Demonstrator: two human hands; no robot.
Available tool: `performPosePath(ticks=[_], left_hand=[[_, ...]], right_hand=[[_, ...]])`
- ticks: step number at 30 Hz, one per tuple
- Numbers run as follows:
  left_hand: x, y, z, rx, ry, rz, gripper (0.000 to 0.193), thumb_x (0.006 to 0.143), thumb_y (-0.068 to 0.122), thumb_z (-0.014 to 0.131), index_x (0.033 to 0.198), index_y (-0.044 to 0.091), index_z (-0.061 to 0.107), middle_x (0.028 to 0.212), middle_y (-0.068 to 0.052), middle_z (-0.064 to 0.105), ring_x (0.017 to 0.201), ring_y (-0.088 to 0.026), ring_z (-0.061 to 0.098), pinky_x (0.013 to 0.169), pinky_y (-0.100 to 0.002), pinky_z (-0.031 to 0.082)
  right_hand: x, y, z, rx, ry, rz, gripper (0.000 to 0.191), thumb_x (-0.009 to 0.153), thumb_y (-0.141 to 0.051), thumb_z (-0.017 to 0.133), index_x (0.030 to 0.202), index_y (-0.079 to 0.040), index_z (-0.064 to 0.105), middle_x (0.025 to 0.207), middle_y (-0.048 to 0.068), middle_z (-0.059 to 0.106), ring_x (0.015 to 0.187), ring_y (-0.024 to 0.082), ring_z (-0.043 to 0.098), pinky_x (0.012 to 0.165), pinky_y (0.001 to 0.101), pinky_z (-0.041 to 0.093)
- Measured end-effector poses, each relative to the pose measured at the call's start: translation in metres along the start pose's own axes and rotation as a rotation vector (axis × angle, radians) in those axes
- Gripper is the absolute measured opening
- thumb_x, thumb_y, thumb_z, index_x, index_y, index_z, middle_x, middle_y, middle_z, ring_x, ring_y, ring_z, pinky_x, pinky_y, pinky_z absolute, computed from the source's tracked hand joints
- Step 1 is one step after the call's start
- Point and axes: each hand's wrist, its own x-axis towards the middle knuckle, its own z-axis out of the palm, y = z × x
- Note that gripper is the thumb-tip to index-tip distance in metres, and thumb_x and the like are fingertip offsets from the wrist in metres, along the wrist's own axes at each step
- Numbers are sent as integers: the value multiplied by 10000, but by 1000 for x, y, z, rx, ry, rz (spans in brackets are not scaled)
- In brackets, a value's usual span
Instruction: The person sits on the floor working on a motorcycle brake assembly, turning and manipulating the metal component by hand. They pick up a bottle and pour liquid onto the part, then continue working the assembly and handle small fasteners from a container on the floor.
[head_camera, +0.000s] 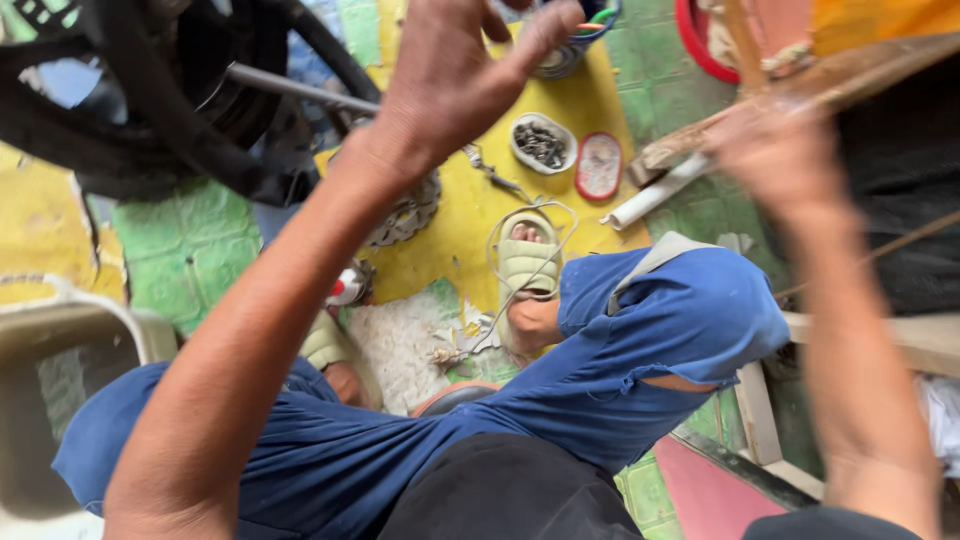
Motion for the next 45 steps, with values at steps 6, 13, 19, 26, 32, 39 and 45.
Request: performPosePath(ticks=[6,13,19,26,32,39,45], left_hand=[[-66,-40,34,145,-304,-288,533,922,468,766,1167,-2,713,979,-175,779,914,-347,746,836,-458,574],[-124,-90,69,155,-390,-540,482,882,389,739,1197,26,706,1067,-195,758,1023,-364,730,922,-466,560],[-152,-109,91,319,-378,-639,623,842,352,779,1368,72,594,1261,-228,563,1200,-417,553,1002,-499,476],[-183,-130,110,349,-640,-717,554,849,308,771,1325,70,613,1271,-228,583,1189,-427,563,974,-525,485],[-191,-129,156,307,-869,-630,456,851,273,767,1246,67,672,1203,-226,635,1159,-420,608,956,-508,510],[-176,-130,159,301,-851,-561,488,853,226,764,1293,53,646,1230,-219,656,1121,-413,635,948,-489,517],[-170,-121,149,341,-887,-532,518,854,271,771,1314,68,643,1160,-219,672,1113,-403,636,961,-479,509]], right_hand=[[-61,6,223,535,-647,904,766,935,-393,725,1472,12,359,1054,176,727,749,223,736,622,379,571],[-39,-28,229,1296,-681,717,463,1038,-183,691,1447,2,576,1007,82,683,806,136,623,679,287,503],[-23,-26,233,860,-702,314,390,972,-146,635,1352,-61,621,1200,119,733,1061,222,711,883,350,554],[-175,27,190,421,-815,441,384,949,-119,662,1315,-5,635,1164,156,733,1086,239,704,941,371,546],[-225,47,212,558,-692,666,397,939,-114,681,1315,-9,608,1134,147,733,1066,233,709,915,371,559],[-143,54,237,1020,-497,788,418,927,-108,702,1315,-13,577,1099,137,732,1042,226,715,885,371,574],[-135,28,235,1366,-414,837,441,917,-103,721,1315,-16,550,1068,129,732,1022,220,721,859,371,588]])
